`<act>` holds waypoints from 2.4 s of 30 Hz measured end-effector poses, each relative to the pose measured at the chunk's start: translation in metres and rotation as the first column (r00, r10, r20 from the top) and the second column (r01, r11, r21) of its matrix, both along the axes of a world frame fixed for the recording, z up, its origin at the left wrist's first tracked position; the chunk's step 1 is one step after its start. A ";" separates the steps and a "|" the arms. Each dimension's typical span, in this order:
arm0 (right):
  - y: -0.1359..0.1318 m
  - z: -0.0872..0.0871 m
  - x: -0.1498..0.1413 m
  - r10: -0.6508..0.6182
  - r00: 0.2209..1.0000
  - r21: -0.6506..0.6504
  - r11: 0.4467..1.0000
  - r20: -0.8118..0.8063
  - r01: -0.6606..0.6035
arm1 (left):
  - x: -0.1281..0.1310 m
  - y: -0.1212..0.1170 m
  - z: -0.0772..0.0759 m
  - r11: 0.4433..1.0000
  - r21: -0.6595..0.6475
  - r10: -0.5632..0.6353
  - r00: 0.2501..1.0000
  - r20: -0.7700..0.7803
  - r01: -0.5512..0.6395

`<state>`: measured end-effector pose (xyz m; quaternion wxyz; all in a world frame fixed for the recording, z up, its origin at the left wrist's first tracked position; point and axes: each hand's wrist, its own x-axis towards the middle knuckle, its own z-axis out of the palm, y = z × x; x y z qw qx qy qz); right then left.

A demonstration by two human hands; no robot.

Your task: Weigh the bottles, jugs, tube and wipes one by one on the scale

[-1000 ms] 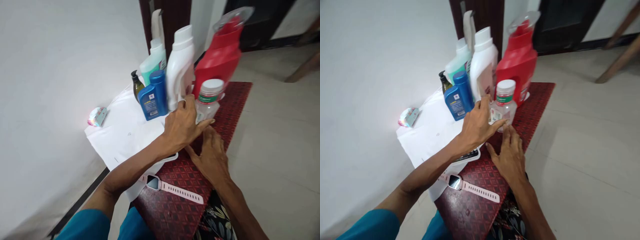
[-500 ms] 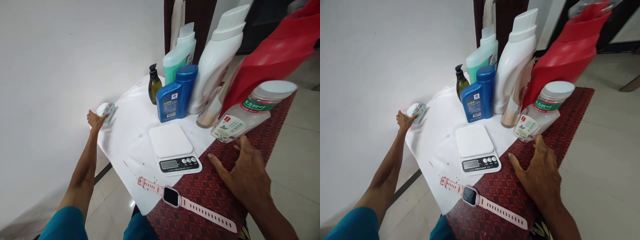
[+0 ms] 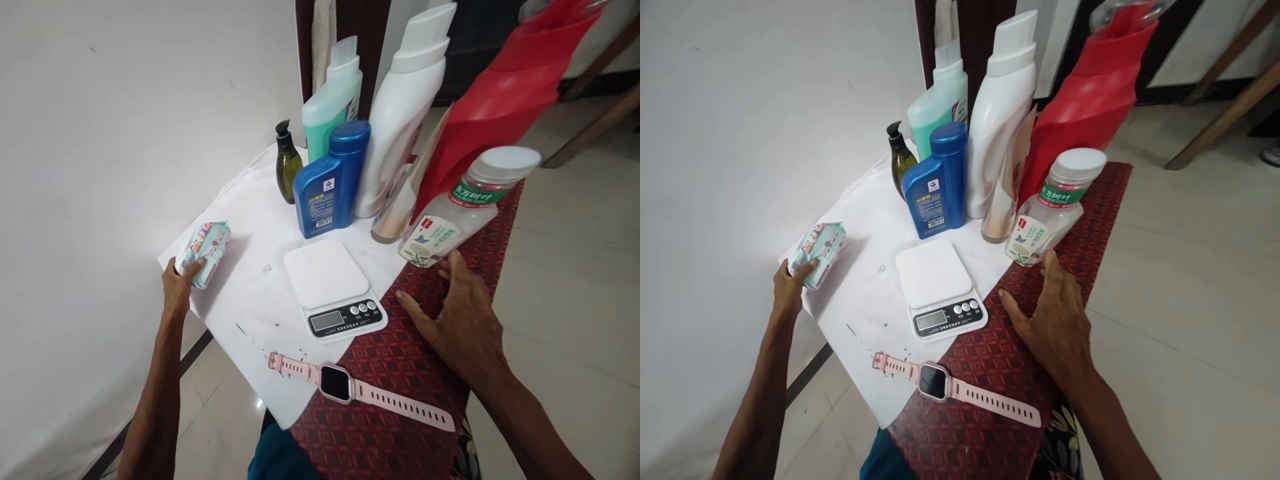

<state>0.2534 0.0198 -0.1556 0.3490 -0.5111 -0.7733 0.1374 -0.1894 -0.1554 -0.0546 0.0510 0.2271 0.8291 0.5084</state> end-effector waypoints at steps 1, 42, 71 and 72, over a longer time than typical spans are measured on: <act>0.000 0.000 0.000 -0.002 1.000 0.005 1.000 -0.001 0.002 | 0.019 -0.007 0.003 0.997 0.040 -0.067 0.998 0.016 0.067; 0.000 0.000 0.001 -0.028 0.998 0.011 1.000 -0.052 0.028 | 0.123 0.025 -0.048 0.982 0.129 -0.139 0.990 0.006 0.137; 0.001 -0.005 0.001 -0.026 0.997 0.081 0.996 -0.078 0.032 | 0.056 0.105 0.018 0.994 -0.068 -0.102 0.895 -0.434 0.080; 0.002 -0.006 0.001 -0.025 0.997 0.083 0.996 -0.072 0.031 | 0.051 0.110 0.014 0.992 -0.087 -0.117 0.895 -0.429 0.088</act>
